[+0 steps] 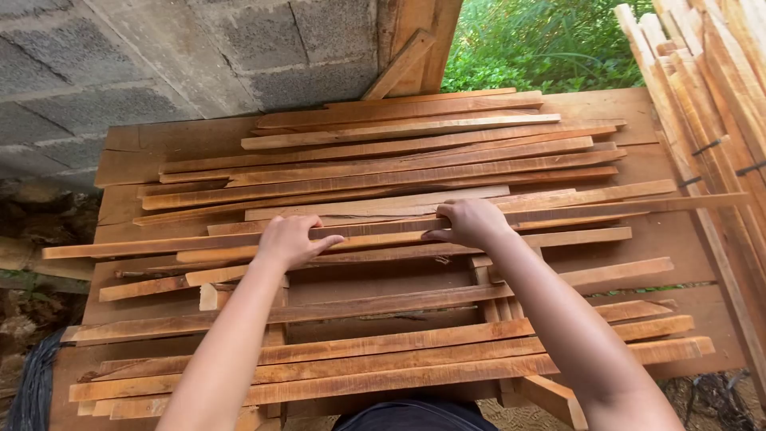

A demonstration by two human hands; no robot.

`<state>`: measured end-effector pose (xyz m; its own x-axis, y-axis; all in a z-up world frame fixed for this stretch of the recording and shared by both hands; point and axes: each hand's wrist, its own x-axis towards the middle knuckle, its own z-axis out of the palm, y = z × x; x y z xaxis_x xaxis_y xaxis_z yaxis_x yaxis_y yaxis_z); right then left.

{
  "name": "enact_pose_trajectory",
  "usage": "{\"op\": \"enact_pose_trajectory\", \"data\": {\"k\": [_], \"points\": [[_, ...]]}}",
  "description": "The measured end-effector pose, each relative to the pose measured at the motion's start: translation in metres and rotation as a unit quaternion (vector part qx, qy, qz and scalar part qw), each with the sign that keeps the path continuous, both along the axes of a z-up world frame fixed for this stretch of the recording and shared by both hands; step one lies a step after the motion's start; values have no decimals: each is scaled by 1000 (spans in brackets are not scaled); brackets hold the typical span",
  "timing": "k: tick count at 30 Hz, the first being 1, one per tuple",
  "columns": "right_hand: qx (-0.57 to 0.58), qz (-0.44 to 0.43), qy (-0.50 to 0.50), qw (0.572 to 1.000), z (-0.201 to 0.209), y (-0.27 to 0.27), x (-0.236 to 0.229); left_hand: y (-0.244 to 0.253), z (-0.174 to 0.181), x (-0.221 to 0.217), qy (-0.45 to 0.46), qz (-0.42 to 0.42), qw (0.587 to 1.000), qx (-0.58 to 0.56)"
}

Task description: Sorting, aligning, and stacking thin wood strips on a workbench, then bundling them with a tie.

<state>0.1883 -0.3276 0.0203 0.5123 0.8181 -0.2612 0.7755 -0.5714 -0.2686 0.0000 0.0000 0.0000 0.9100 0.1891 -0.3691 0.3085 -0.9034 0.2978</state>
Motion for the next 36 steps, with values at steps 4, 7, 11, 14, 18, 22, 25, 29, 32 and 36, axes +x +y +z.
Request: {"op": "enact_pose_trajectory", "data": {"k": [4, 7, 11, 14, 18, 22, 25, 29, 32, 36], "points": [[-64, -54, 20, 996, 65, -5, -26, -18, 65, -24, -15, 14, 999, 45], [-91, -87, 60, 990, 89, -19, -54, -39, 99, -52, 8, 34, 997, 62], [-120, -117, 86, 982, 77, -47, -95, -62, 87, -102, 38, 45, 998, 21], [-146, -136, 96, 975, 49, -64, -131, -88, 58, -137, 74, 35, 997, 13], [-77, -160, 66, 982, -12, -85, -176, -112, -16, -184, 14, 60, 998, -9], [52, -150, 43, 986, -95, -106, -199, -124, -79, -202, 58, 97, 993, -35], [118, -146, 26, 982, -130, -111, -210, -127, -109, -215, 20, 89, 995, -50], [108, -174, 35, 978, -147, -118, -225, -135, -128, -225, -47, 82, 995, -41], [122, -174, 42, 976, -148, -119, -231, -136, -127, -230, -34, 90, 994, -52], [127, -175, 36, 976, -145, -119, -235, -142, -118, -228, 30, 103, 992, -60]]}}
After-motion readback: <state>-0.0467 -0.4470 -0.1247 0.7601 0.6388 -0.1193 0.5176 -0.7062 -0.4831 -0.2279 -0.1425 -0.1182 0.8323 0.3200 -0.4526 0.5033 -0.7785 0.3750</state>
